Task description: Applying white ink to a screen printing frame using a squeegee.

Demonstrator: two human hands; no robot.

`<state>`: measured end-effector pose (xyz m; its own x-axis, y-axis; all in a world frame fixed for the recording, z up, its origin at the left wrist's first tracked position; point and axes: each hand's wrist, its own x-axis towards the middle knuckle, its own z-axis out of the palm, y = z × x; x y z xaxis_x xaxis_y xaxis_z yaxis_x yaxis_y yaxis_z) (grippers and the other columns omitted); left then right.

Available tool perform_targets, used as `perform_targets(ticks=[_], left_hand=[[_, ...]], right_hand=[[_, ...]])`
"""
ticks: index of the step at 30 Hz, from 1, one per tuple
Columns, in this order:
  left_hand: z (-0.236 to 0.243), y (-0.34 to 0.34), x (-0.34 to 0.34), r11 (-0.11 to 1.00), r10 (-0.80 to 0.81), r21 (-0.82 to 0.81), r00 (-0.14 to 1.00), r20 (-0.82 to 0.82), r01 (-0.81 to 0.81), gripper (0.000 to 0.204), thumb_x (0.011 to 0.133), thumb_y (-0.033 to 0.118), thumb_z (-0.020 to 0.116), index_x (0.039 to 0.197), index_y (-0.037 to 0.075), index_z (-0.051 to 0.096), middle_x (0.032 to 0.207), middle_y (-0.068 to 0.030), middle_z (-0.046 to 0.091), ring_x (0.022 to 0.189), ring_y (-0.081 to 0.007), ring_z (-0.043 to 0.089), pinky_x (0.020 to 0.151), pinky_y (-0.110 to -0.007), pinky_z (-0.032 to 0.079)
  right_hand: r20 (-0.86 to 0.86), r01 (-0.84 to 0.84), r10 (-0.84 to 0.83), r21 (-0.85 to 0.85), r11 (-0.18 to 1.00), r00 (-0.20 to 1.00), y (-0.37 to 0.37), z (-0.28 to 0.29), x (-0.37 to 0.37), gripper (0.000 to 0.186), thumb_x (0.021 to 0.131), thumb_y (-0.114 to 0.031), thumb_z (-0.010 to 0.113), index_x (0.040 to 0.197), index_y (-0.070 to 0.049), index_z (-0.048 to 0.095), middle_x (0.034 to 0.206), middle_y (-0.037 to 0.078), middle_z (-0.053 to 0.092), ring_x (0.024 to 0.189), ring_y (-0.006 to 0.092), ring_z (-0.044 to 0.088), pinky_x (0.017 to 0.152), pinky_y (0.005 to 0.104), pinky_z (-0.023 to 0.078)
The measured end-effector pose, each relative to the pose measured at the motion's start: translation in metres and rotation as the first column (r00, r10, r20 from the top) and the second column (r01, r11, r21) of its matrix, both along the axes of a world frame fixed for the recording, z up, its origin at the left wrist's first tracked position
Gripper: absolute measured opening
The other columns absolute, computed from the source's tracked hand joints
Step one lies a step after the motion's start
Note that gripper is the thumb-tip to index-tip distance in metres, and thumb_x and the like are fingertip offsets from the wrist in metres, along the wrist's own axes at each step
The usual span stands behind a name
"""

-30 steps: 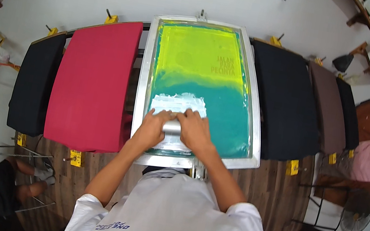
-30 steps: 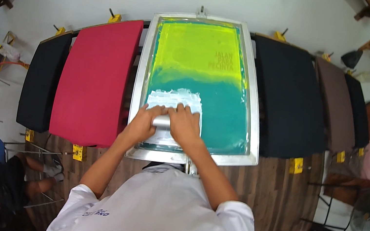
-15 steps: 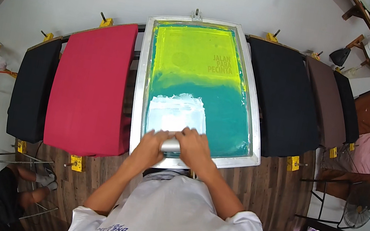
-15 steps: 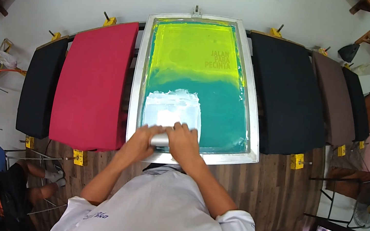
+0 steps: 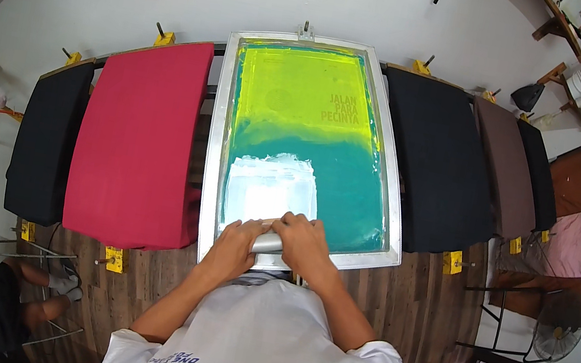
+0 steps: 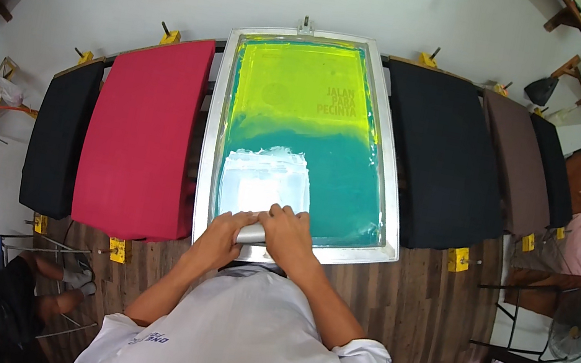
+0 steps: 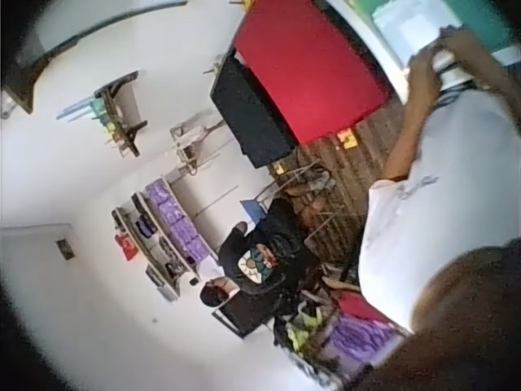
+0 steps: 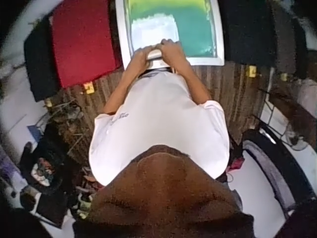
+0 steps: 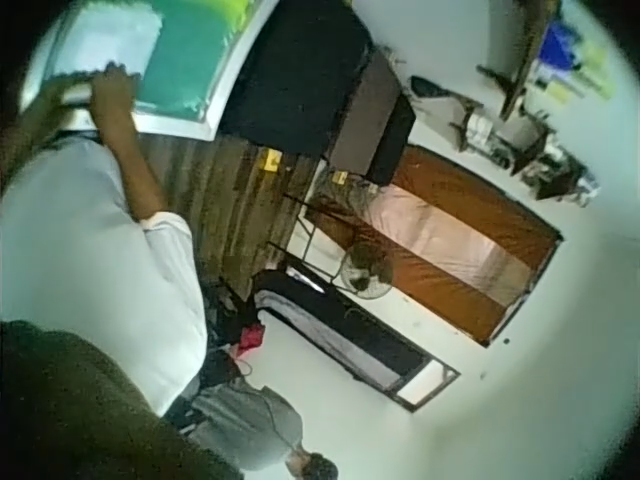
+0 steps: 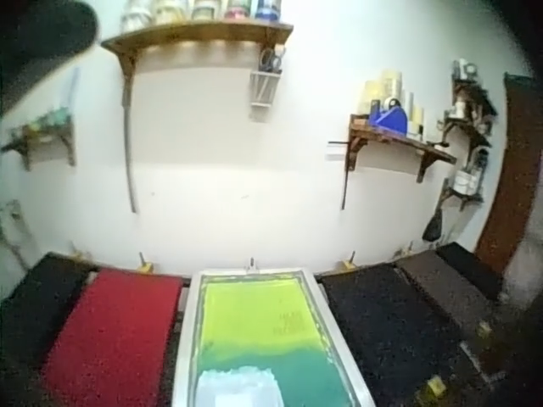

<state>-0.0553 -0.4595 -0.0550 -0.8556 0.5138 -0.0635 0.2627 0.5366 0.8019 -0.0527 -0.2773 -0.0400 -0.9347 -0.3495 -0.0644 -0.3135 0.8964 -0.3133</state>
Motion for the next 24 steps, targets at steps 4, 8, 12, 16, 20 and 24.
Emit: perform_targets(ticks=[4, 8, 12, 16, 20, 24], left_hand=[[-0.004, 0.008, -0.043, 0.998, -0.052, 0.04, 0.992, -0.112, 0.057, 0.061, 0.065, -0.016, 0.055, 0.123, 0.002, 0.061, 0.12, -0.0273, 0.061, 0.112, -0.0442, 0.057, 0.105, -0.053, 0.039], [-0.002, 0.005, -0.073, 0.974, -0.21, -0.111, 0.974, -0.086, 0.2, 0.062, 0.066, -0.018, 0.052, 0.123, 0.003, 0.062, 0.13, -0.0226, 0.058, 0.118, -0.0406, 0.055, 0.11, -0.053, 0.035], [-0.016, -0.013, -0.035, 0.962, -0.222, -0.196, 0.962, -0.156, 0.19, 0.069, 0.064, -0.013, 0.063, 0.13, 0.007, 0.059, 0.135, -0.0201, 0.055, 0.132, -0.0327, 0.048, 0.111, -0.051, 0.035], [0.004, -0.014, -0.005, 0.984, -0.111, -0.145, 0.994, -0.011, 0.108, 0.067, 0.062, -0.016, 0.061, 0.127, 0.0, 0.059, 0.129, -0.0223, 0.059, 0.128, -0.0349, 0.052, 0.113, -0.052, 0.033], [-0.002, -0.002, -0.029, 0.997, 0.062, -0.026, 0.964, -0.26, -0.071, 0.059, 0.061, -0.016, 0.06, 0.119, -0.002, 0.062, 0.116, -0.0248, 0.064, 0.111, -0.0433, 0.059, 0.1, -0.05, 0.044], [-0.015, 0.005, -0.062, 0.987, 0.152, -0.017, 0.966, -0.211, -0.159, 0.054, 0.066, -0.016, 0.054, 0.118, -0.005, 0.062, 0.115, -0.0249, 0.064, 0.103, -0.0429, 0.061, 0.093, -0.046, 0.048]], right_hand=[[-0.031, 0.133, -0.133, 0.022, 0.991, 0.991, -0.001, -0.003, -0.022, 0.028, 0.076, -0.001, 0.062, 0.102, -0.009, 0.067, 0.1, 0.011, 0.062, 0.096, 0.0282, 0.061, 0.073, 0.0461, 0.047], [-0.042, 0.283, -0.28, 0.09, 0.955, 0.959, -0.019, -0.022, -0.022, 0.037, 0.07, 0.001, 0.067, 0.107, -0.005, 0.062, 0.102, 0.015, 0.059, 0.096, 0.0341, 0.059, 0.073, 0.046, 0.049], [-0.157, 0.166, -0.169, -0.036, 0.985, 0.973, -0.024, -0.039, 0.012, 0.034, 0.073, 0.001, 0.062, 0.107, -0.003, 0.061, 0.104, 0.017, 0.056, 0.102, 0.0341, 0.056, 0.072, 0.0466, 0.048], [0.025, 0.065, -0.065, -0.011, 0.998, 0.998, -0.016, -0.011, 0.015, 0.033, 0.072, 0.002, 0.062, 0.104, -0.007, 0.064, 0.102, 0.012, 0.06, 0.1, 0.031, 0.059, 0.076, 0.0461, 0.047], [0.024, 0.037, -0.038, 0.069, 0.997, 0.999, -0.01, 0.007, -0.035, 0.033, 0.076, 0.0, 0.062, 0.104, -0.016, 0.069, 0.101, 0.006, 0.065, 0.098, 0.0264, 0.063, 0.08, 0.0471, 0.046], [-0.005, -0.015, 0.016, 0.054, 0.998, 1.0, -0.005, -0.006, -0.077, 0.028, 0.076, 0.0, 0.061, 0.1, -0.012, 0.07, 0.099, 0.009, 0.065, 0.092, 0.0305, 0.064, 0.074, 0.0476, 0.051]])
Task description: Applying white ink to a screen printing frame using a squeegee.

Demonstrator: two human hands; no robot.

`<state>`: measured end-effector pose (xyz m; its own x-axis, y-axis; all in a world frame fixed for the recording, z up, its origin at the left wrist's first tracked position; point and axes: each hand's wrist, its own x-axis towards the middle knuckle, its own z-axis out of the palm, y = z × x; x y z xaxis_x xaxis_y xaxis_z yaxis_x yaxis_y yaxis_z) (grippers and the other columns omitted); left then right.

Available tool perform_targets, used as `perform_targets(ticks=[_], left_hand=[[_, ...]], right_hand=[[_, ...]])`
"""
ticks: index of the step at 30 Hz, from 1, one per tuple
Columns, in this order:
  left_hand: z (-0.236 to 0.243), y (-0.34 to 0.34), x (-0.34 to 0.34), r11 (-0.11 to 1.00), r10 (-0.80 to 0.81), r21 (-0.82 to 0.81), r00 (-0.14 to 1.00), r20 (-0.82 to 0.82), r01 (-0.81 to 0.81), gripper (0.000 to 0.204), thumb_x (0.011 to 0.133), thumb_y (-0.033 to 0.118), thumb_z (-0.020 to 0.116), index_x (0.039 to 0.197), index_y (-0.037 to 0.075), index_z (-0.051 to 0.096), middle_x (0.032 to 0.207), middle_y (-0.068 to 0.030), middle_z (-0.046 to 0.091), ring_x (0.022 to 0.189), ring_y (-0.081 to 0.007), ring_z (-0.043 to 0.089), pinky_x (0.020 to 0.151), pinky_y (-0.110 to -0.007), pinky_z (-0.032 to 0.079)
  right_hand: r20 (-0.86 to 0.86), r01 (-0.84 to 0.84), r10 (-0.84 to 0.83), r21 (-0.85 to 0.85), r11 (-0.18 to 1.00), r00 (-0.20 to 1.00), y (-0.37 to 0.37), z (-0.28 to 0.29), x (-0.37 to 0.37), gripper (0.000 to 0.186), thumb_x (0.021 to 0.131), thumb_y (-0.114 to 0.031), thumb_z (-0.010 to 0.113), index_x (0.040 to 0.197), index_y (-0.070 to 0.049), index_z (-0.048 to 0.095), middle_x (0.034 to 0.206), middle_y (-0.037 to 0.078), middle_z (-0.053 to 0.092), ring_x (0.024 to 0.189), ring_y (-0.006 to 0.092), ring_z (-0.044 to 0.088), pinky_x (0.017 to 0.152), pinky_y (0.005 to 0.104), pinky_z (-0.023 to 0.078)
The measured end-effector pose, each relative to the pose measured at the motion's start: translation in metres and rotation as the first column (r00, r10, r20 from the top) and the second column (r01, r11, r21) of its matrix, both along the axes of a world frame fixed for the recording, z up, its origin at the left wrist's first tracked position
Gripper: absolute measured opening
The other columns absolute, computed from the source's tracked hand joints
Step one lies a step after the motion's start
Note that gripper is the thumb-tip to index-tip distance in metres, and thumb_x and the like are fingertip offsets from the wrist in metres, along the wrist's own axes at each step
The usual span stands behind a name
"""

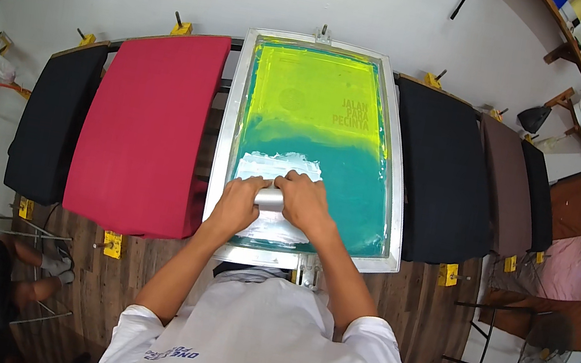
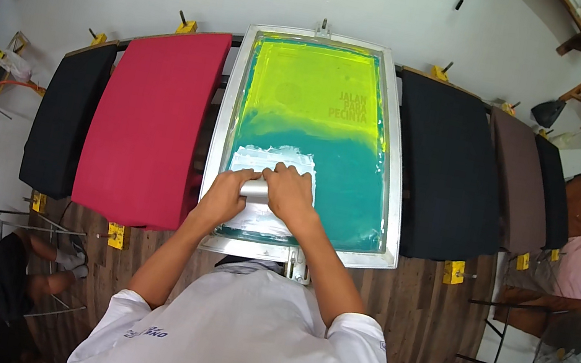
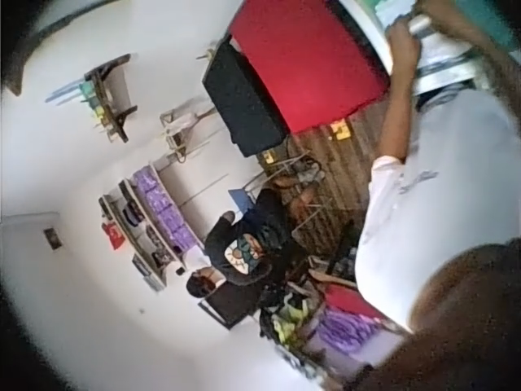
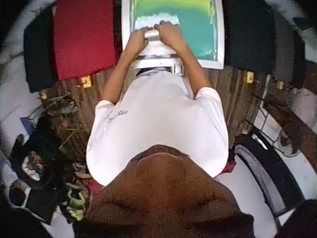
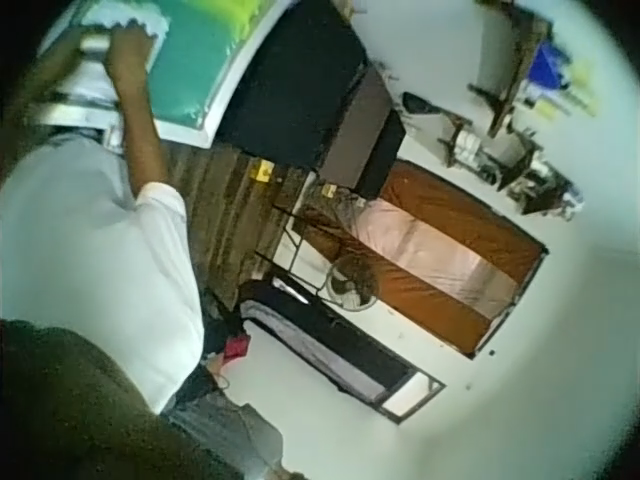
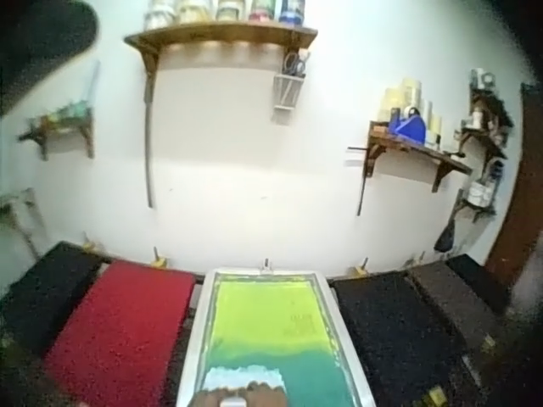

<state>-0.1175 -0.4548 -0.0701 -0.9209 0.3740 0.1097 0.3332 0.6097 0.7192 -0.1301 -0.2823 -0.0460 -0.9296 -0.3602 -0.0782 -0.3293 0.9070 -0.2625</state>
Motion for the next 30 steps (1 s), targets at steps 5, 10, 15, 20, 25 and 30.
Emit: perform_targets(ticks=[5, 10, 15, 20, 25, 30], left_hand=[[-0.006, -0.005, 0.04, 0.995, -0.061, 0.072, 0.998, -0.014, 0.062, 0.057, 0.063, -0.018, 0.059, 0.119, -0.004, 0.061, 0.112, -0.0222, 0.063, 0.1, -0.0415, 0.064, 0.09, -0.044, 0.051], [0.019, -0.008, 0.069, 0.991, -0.122, 0.071, 0.973, 0.196, 0.11, 0.052, 0.066, -0.015, 0.058, 0.116, -0.002, 0.065, 0.112, -0.0252, 0.065, 0.098, -0.0426, 0.064, 0.089, -0.045, 0.051], [0.026, -0.007, -0.002, 0.967, -0.25, -0.027, 0.96, 0.123, 0.255, 0.044, 0.071, -0.01, 0.056, 0.109, 0.007, 0.07, 0.095, -0.0202, 0.069, 0.09, -0.0404, 0.065, 0.083, -0.047, 0.052], [0.011, -0.006, -0.027, 0.939, -0.342, -0.045, 0.94, -0.012, 0.341, 0.055, 0.066, -0.016, 0.054, 0.115, 0.005, 0.068, 0.105, -0.0194, 0.068, 0.096, -0.0406, 0.063, 0.088, -0.046, 0.05], [-0.001, -0.008, 0.047, 0.971, -0.222, -0.09, 0.975, -0.004, 0.22, 0.066, 0.064, -0.014, 0.061, 0.127, 0.006, 0.062, 0.126, -0.0214, 0.059, 0.103, -0.0395, 0.061, 0.091, -0.045, 0.048], [0.028, -0.005, 0.074, 0.983, -0.139, -0.098, 0.974, 0.181, 0.158, 0.064, 0.07, -0.009, 0.06, 0.132, 0.004, 0.056, 0.125, -0.0197, 0.059, 0.119, -0.0348, 0.054, 0.106, -0.051, 0.035]], right_hand=[[-0.014, -0.01, 0.009, -0.047, 0.999, 1.0, 0.0, -0.016, 0.05, 0.035, 0.071, 0.003, 0.064, 0.103, -0.009, 0.063, 0.104, 0.009, 0.062, 0.099, 0.0317, 0.06, 0.076, 0.0464, 0.05], [0.11, 0.024, -0.016, -0.079, 0.997, 0.994, 0.002, 0.011, 0.087, 0.039, 0.067, 0.003, 0.066, 0.105, -0.007, 0.064, 0.104, 0.011, 0.062, 0.099, 0.0332, 0.06, 0.077, 0.0449, 0.05], [0.079, 0.207, -0.2, -0.087, 0.974, 0.977, -0.005, 0.014, 0.048, 0.028, 0.07, 0.002, 0.065, 0.097, -0.004, 0.066, 0.096, 0.017, 0.063, 0.092, 0.0369, 0.062, 0.077, 0.0466, 0.053], [0.005, 0.307, -0.308, -0.049, 0.95, 0.952, -0.015, -0.001, 0.042, 0.03, 0.072, 0.001, 0.063, 0.102, -0.002, 0.063, 0.101, 0.017, 0.061, 0.096, 0.0361, 0.06, 0.076, 0.0474, 0.053], [-0.038, 0.143, -0.148, -0.122, 0.982, 0.988, -0.004, -0.017, 0.085, 0.034, 0.07, 0.003, 0.062, 0.103, -0.003, 0.064, 0.109, 0.013, 0.059, 0.107, 0.031, 0.055, 0.079, 0.0452, 0.046], [0.104, 0.063, -0.055, -0.079, 0.995, 0.993, 0.004, 0.009, 0.084, 0.034, 0.071, 0.003, 0.062, 0.102, -0.009, 0.067, 0.105, 0.008, 0.061, 0.102, 0.0283, 0.058, 0.082, 0.0451, 0.045]])
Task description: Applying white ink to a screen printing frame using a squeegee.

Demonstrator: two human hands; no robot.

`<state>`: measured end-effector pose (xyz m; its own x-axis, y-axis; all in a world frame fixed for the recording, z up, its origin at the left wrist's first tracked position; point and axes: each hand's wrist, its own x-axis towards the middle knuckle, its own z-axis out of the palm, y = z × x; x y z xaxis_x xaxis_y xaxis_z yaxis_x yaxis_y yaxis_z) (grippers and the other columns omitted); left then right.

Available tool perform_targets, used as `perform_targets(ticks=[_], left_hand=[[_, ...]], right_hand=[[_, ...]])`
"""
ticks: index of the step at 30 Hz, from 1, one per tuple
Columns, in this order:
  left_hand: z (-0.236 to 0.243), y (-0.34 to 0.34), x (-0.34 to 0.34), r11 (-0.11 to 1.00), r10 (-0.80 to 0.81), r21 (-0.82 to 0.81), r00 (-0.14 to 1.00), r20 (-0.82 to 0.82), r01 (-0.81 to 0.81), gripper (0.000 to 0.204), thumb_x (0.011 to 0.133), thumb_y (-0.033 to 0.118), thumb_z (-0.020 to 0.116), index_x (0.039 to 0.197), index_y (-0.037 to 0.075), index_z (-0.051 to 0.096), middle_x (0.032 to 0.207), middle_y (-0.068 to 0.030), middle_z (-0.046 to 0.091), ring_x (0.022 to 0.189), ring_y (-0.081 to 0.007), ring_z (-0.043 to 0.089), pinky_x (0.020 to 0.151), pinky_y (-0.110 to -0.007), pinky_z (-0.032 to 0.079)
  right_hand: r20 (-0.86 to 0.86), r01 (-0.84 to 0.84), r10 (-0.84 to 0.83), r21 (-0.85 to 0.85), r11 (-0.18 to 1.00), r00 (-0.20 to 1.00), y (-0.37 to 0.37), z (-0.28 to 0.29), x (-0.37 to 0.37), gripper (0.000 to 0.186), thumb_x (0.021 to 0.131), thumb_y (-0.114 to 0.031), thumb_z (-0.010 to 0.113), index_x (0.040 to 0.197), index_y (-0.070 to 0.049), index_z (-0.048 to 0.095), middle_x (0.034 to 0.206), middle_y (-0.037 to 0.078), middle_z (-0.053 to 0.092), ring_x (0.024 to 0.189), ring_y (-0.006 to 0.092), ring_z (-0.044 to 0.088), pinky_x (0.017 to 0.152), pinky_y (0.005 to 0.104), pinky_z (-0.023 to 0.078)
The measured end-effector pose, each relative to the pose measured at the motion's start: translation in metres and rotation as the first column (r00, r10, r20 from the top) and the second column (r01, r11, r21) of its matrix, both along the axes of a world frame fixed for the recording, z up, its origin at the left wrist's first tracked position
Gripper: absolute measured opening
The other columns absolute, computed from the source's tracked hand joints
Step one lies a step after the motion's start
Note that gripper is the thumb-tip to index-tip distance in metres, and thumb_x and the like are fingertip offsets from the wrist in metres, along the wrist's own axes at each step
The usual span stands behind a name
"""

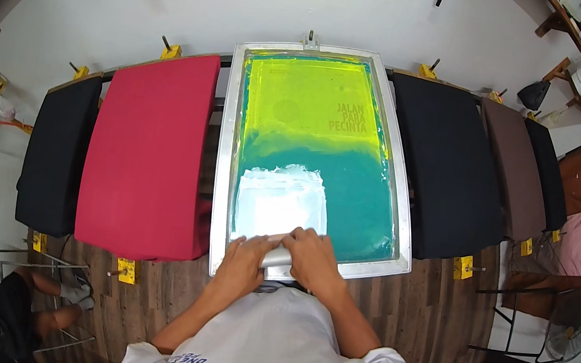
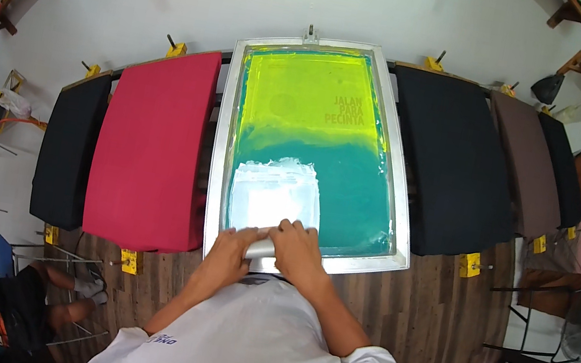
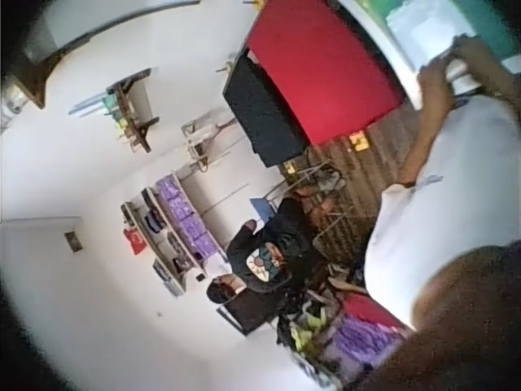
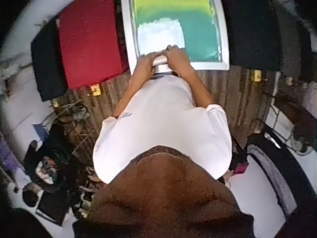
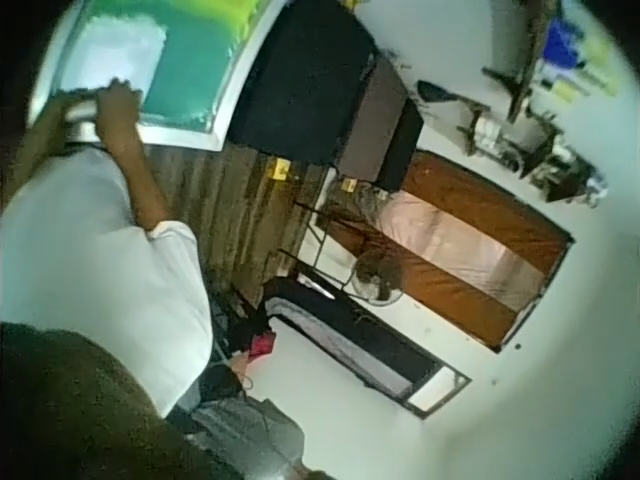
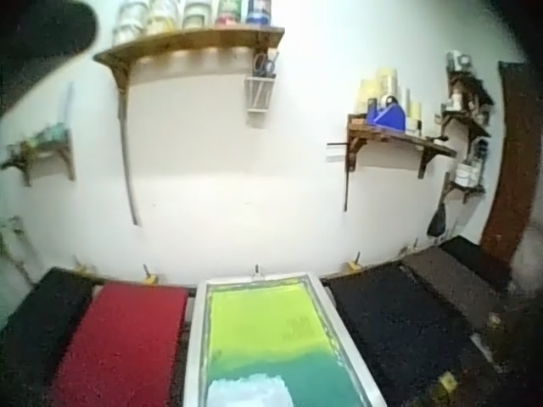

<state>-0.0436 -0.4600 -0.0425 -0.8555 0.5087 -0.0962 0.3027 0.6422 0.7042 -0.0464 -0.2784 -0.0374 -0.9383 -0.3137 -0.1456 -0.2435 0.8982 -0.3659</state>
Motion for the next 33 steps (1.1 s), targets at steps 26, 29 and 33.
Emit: perform_targets(ticks=[26, 29, 33], left_hand=[[-0.028, -0.007, -0.105, 0.988, -0.044, 0.146, 0.997, -0.063, 0.052, 0.054, 0.068, -0.014, 0.055, 0.118, 0.003, 0.065, 0.112, -0.021, 0.067, 0.107, -0.0389, 0.062, 0.097, -0.044, 0.047], [-0.025, -0.007, -0.082, 0.984, -0.015, 0.18, 1.0, 0.01, 0.013, 0.059, 0.065, -0.017, 0.051, 0.12, 0.0, 0.061, 0.12, -0.0217, 0.064, 0.111, -0.0384, 0.061, 0.098, -0.039, 0.048], [-0.016, -0.011, -0.03, 0.987, -0.035, 0.158, 0.995, 0.091, 0.02, 0.072, 0.061, -0.02, 0.055, 0.129, 0.002, 0.056, 0.132, -0.0267, 0.055, 0.12, -0.0422, 0.056, 0.102, -0.042, 0.046]], right_hand=[[-0.13, 0.087, -0.075, 0.086, 0.993, 0.989, -0.01, -0.017, -0.076, 0.029, 0.072, -0.002, 0.067, 0.1, -0.007, 0.068, 0.099, 0.013, 0.065, 0.094, 0.034, 0.062, 0.077, 0.0474, 0.052], [-0.111, 0.085, -0.081, 0.027, 0.996, 0.99, -0.01, -0.02, -0.057, 0.031, 0.069, 0.0, 0.068, 0.1, -0.006, 0.067, 0.099, 0.013, 0.064, 0.098, 0.0332, 0.06, 0.077, 0.0474, 0.053], [-0.09, 0.067, -0.07, -0.041, 0.997, 0.993, -0.008, -0.023, -0.004, 0.035, 0.067, 0.002, 0.066, 0.101, -0.006, 0.064, 0.102, 0.011, 0.062, 0.1, 0.0321, 0.058, 0.073, 0.0462, 0.05]])
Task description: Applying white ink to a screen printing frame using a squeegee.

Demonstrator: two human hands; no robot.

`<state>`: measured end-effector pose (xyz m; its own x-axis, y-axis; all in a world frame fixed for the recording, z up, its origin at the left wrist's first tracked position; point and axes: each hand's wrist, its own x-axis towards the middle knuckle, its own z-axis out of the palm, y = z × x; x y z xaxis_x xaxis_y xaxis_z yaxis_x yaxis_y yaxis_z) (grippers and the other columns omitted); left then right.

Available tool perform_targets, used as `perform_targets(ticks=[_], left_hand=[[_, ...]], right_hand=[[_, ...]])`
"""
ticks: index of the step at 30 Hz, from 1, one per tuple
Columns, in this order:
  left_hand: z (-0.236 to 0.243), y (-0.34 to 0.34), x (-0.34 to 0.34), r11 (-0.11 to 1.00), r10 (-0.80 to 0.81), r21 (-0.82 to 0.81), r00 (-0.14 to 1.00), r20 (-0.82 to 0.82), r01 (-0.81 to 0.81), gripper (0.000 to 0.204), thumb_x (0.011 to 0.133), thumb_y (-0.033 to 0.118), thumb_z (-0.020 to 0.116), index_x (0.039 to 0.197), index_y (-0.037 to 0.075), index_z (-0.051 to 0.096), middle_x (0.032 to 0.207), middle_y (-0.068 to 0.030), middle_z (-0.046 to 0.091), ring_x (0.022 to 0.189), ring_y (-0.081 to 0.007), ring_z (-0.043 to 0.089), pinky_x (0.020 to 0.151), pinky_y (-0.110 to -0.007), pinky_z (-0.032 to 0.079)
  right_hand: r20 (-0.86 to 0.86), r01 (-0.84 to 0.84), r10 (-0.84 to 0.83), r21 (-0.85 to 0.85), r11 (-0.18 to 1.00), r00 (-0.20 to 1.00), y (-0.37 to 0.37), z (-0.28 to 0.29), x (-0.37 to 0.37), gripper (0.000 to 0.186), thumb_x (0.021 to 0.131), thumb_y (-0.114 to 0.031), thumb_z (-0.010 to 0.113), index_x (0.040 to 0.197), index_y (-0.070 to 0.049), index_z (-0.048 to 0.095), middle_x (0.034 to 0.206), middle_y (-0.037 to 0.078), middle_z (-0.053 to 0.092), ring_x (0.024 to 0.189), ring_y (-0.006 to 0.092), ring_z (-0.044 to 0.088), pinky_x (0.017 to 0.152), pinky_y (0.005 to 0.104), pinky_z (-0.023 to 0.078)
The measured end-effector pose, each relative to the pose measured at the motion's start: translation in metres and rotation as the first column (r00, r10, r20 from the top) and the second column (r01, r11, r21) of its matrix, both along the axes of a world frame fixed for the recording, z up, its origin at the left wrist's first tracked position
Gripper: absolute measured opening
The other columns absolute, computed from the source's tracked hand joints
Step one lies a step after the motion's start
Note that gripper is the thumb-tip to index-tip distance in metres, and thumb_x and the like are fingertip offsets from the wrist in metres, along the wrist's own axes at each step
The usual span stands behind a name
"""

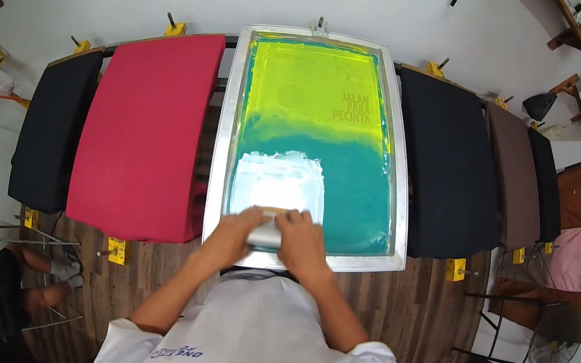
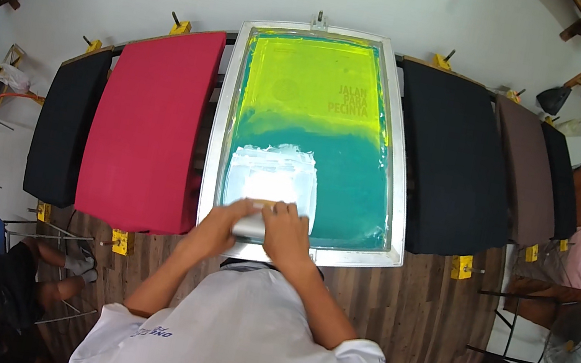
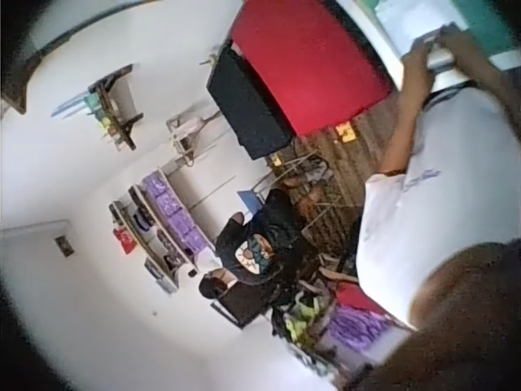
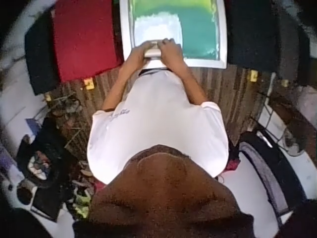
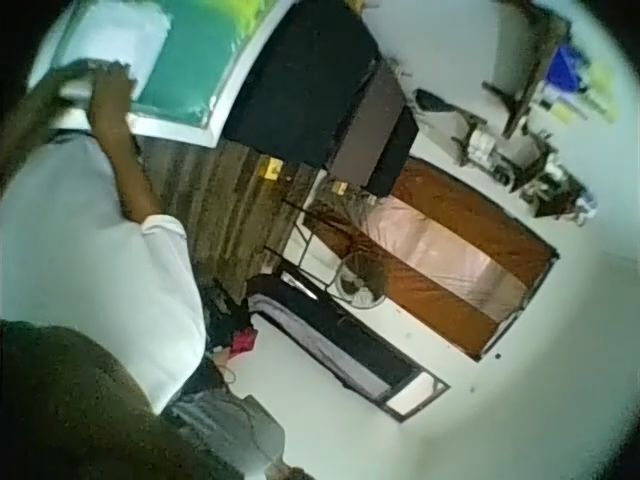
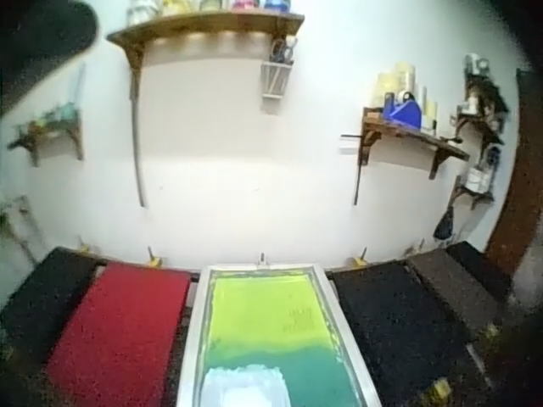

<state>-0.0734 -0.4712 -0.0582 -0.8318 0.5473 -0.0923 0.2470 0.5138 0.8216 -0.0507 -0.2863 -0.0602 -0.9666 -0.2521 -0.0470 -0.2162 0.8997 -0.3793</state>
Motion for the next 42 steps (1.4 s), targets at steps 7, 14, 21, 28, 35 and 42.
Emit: perform_targets(ticks=[7, 14, 21, 28, 35, 42], left_hand=[[0.019, 0.001, 0.003, 0.999, 0.048, -0.016, 0.996, -0.08, -0.05, 0.065, 0.062, -0.019, 0.051, 0.124, -0.001, 0.06, 0.12, -0.0301, 0.06, 0.113, -0.0456, 0.058, 0.101, -0.044, 0.045], [-0.011, 0.007, -0.04, 0.995, 0.077, 0.074, 0.975, -0.209, -0.063, 0.055, 0.061, -0.018, 0.057, 0.114, -0.003, 0.062, 0.113, -0.0249, 0.062, 0.104, -0.0444, 0.06, 0.09, -0.046, 0.05], [0.014, -0.007, 0.034, 0.988, -0.033, -0.151, 0.997, -0.062, 0.023, 0.069, 0.062, -0.015, 0.06, 0.13, 0.001, 0.056, 0.134, -0.0239, 0.055, 0.129, -0.0374, 0.05, 0.108, -0.05, 0.033], [0.015, -0.006, -0.038, 0.98, 0.098, -0.156, 0.983, -0.156, -0.122, 0.059, 0.069, -0.013, 0.055, 0.124, 0.005, 0.061, 0.124, -0.0177, 0.064, 0.113, -0.0346, 0.059, 0.102, -0.045, 0.035], [-0.011, -0.02, 0.01, 0.967, -0.025, -0.255, 0.992, -0.122, -0.007, 0.085, 0.064, -0.015, 0.06, 0.144, 0.011, 0.045, 0.151, -0.0189, 0.04, 0.141, -0.0308, 0.037, 0.11, -0.05, 0.026], [0.033, -0.006, 0.008, 0.964, -0.019, -0.265, 1.0, -0.007, 0.017, 0.062, 0.071, -0.01, 0.059, 0.132, 0.004, 0.055, 0.132, -0.0206, 0.058, 0.126, -0.0334, 0.052, 0.109, -0.047, 0.029]], right_hand=[[0.073, -0.021, 0.019, 0.031, 0.999, 0.997, -0.002, 0.022, -0.009, 0.034, 0.068, 0.003, 0.064, 0.1, -0.007, 0.066, 0.1, 0.011, 0.063, 0.098, 0.0322, 0.059, 0.075, 0.0474, 0.049], [-0.066, 0.032, -0.028, 0.06, 0.998, 0.997, -0.007, -0.002, -0.043, 0.03, 0.075, -0.002, 0.063, 0.104, -0.007, 0.065, 0.107, 0.013, 0.06, 0.105, 0.0309, 0.057, 0.079, 0.0466, 0.048], [0.064, -0.041, 0.038, 0.046, 0.998, 0.997, -0.012, 0.013, 0.023, 0.04, 0.075, -0.001, 0.062, 0.114, -0.009, 0.064, 0.11, 0.01, 0.059, 0.104, 0.0301, 0.056, 0.08, 0.045, 0.045], [-0.139, -0.003, 0.014, 0.076, 0.997, 0.99, -0.024, 0.009, -0.052, 0.03, 0.076, -0.005, 0.063, 0.106, -0.01, 0.067, 0.1, 0.01, 0.064, 0.095, 0.0278, 0.061, 0.073, 0.0448, 0.044], [-0.184, 0.056, -0.047, 0.041, 0.998, 0.982, -0.031, -0.016, 0.002, 0.032, 0.077, -0.008, 0.063, 0.109, -0.012, 0.064, 0.111, 0.01, 0.059, 0.114, 0.0283, 0.052, 0.08, 0.0464, 0.042], [-0.001, 0.015, -0.015, 0.011, 1.0, 1.0, -0.013, 0.016, -0.001, 0.024, 0.079, -0.007, 0.06, 0.1, -0.012, 0.07, 0.098, 0.008, 0.064, 0.096, 0.0265, 0.06, 0.081, 0.0499, 0.034]])
